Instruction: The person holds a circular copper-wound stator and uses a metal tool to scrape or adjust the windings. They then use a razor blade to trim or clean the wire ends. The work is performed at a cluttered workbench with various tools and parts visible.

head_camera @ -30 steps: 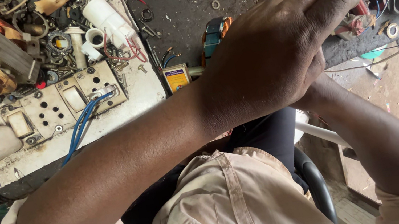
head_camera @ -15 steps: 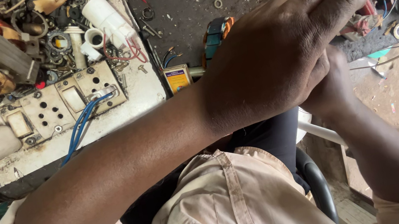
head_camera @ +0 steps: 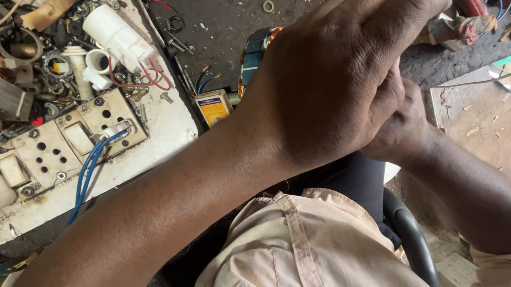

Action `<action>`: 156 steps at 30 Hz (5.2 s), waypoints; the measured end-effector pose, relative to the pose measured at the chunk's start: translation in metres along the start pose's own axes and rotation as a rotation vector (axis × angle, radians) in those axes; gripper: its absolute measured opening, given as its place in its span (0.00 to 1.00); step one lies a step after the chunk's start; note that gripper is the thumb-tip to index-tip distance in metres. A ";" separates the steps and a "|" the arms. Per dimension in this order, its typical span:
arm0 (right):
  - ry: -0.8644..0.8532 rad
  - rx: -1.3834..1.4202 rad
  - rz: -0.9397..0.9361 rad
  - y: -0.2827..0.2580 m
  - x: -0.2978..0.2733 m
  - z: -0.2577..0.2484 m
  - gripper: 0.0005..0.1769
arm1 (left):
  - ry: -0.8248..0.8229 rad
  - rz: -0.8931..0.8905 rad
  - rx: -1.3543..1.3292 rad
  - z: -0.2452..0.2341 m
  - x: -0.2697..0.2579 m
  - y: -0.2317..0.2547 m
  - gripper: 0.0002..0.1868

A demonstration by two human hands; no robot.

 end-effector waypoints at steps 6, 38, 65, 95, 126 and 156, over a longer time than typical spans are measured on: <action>-0.061 0.238 0.377 0.016 -0.002 0.005 0.34 | 0.009 -0.006 0.016 0.001 -0.003 -0.002 0.29; -0.263 0.640 0.605 0.008 0.019 0.019 0.29 | 0.028 0.040 0.018 0.009 -0.005 -0.004 0.32; 0.074 0.137 0.169 -0.010 0.013 -0.006 0.25 | -0.036 -0.007 0.019 0.007 -0.003 -0.006 0.32; -0.280 0.334 0.386 0.001 0.032 0.014 0.27 | 0.014 0.059 -0.020 0.012 -0.010 -0.009 0.35; 0.070 -0.093 0.339 -0.012 0.010 -0.038 0.18 | -0.058 -0.140 0.046 -0.037 -0.006 -0.002 0.18; -0.007 -0.019 0.017 -0.031 0.041 -0.006 0.14 | 0.115 -0.224 0.174 -0.067 -0.105 -0.013 0.27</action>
Point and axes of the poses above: each hand's wrist, its own x-axis towards the middle knuckle, its own z-axis out of the palm, y = z × x, the point moved 7 cm from there along x, towards the middle knuckle, and after that the axes turned 8 degrees about y, right-handed, at the moved point
